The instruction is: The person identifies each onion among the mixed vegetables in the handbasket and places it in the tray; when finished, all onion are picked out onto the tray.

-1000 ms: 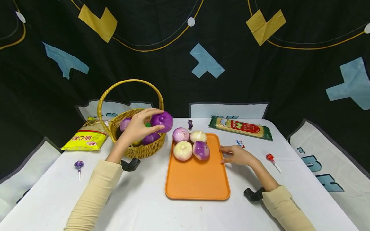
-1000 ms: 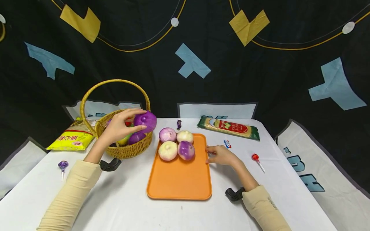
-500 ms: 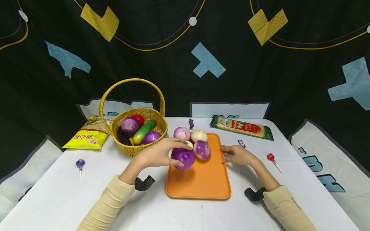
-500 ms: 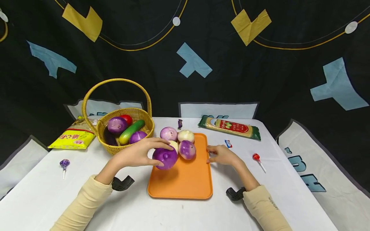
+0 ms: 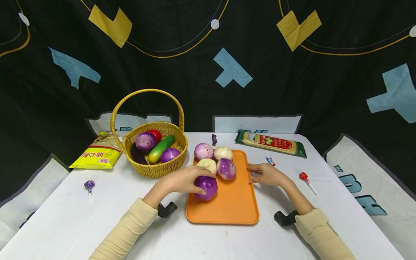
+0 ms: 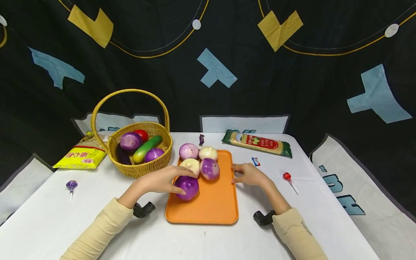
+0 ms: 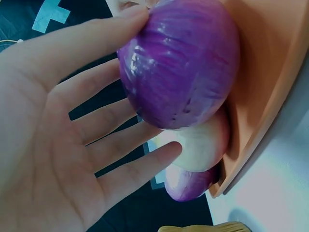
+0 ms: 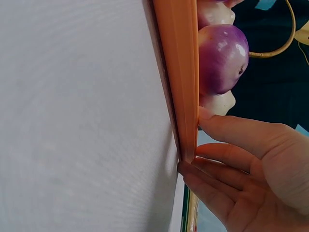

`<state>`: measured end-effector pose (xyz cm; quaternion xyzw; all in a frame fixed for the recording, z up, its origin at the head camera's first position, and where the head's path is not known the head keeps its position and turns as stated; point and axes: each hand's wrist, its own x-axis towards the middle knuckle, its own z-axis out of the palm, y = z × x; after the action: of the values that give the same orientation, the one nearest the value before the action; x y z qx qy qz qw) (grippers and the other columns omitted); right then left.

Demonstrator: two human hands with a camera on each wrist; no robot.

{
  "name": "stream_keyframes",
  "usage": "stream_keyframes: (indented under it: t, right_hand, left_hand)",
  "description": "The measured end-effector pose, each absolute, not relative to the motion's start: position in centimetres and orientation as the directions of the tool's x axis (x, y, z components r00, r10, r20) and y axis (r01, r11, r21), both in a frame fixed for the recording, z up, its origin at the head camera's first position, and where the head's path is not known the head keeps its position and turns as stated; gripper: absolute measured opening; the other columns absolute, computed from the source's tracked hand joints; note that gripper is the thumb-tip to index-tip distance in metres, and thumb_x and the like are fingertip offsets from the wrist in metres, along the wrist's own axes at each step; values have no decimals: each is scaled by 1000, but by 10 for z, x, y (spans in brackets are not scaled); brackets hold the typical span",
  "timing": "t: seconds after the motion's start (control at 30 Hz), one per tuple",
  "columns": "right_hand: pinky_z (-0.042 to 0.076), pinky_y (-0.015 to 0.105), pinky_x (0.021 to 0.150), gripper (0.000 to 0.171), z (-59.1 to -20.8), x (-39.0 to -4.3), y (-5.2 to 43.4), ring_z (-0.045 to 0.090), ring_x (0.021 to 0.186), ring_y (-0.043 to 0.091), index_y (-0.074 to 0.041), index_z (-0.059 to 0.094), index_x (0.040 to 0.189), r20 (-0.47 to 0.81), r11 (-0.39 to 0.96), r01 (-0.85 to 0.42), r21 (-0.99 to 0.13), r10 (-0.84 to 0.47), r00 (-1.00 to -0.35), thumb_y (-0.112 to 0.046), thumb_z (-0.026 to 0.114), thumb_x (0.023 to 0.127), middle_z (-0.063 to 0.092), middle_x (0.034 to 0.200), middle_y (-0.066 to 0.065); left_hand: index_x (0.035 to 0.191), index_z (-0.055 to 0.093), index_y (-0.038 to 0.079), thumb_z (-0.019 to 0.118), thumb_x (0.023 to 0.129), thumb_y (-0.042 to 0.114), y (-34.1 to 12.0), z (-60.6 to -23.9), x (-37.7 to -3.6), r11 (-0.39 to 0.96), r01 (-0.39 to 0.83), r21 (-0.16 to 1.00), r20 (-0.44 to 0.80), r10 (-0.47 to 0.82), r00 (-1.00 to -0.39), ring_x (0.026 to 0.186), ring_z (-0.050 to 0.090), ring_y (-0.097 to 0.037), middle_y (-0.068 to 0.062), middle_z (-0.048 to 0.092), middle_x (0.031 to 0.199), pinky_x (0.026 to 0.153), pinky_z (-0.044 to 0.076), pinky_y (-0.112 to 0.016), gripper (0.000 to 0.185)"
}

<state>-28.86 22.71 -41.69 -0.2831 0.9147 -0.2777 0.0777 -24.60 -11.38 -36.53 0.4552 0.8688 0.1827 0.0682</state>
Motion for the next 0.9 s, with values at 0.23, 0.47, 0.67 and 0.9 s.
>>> stream_keyframes:
  t: [0.23, 0.47, 0.67, 0.9]
  right_hand:
    - [42, 51, 100, 60, -416, -288, 227, 48, 125, 40, 7, 51, 133, 9, 691, -470, -549, -558, -830, -25, 73, 87, 49, 138, 23]
    - [41, 50, 101, 60, -417, -289, 227, 47, 126, 40, 6, 52, 134, 1, 690, -459, -559, -553, -833, -25, 73, 87, 49, 139, 22]
    - [41, 51, 101, 61, -419, -290, 227, 47, 126, 40, 6, 52, 134, 1, 692, -457, -559, -551, -835, -26, 73, 87, 49, 139, 22]
    - [41, 51, 100, 60, -417, -291, 227, 46, 126, 41, 6, 51, 134, 5, 692, -468, -549, -557, -830, -25, 73, 87, 48, 139, 23]
  left_hand:
    - [129, 60, 6, 75, 85, 24, -117, -364, -245, 528, 746, 407, 27, 809, -587, 117, 56, -20, -4, 62, 126, 101, 44, -35, 49]
    - [129, 60, 5, 75, 85, 22, -120, -360, -247, 524, 740, 422, 36, 806, -592, 119, 56, -23, -6, 62, 127, 101, 44, -37, 49]
    - [129, 60, 5, 76, 84, 25, -129, -350, -248, 564, 729, 389, 85, 766, -637, 115, 57, -26, -8, 61, 127, 99, 46, -41, 52]
    - [127, 62, 11, 76, 84, 26, -149, -336, -252, 593, 714, 372, 189, 705, -684, 125, 51, -24, -4, 60, 129, 105, 40, -42, 48]
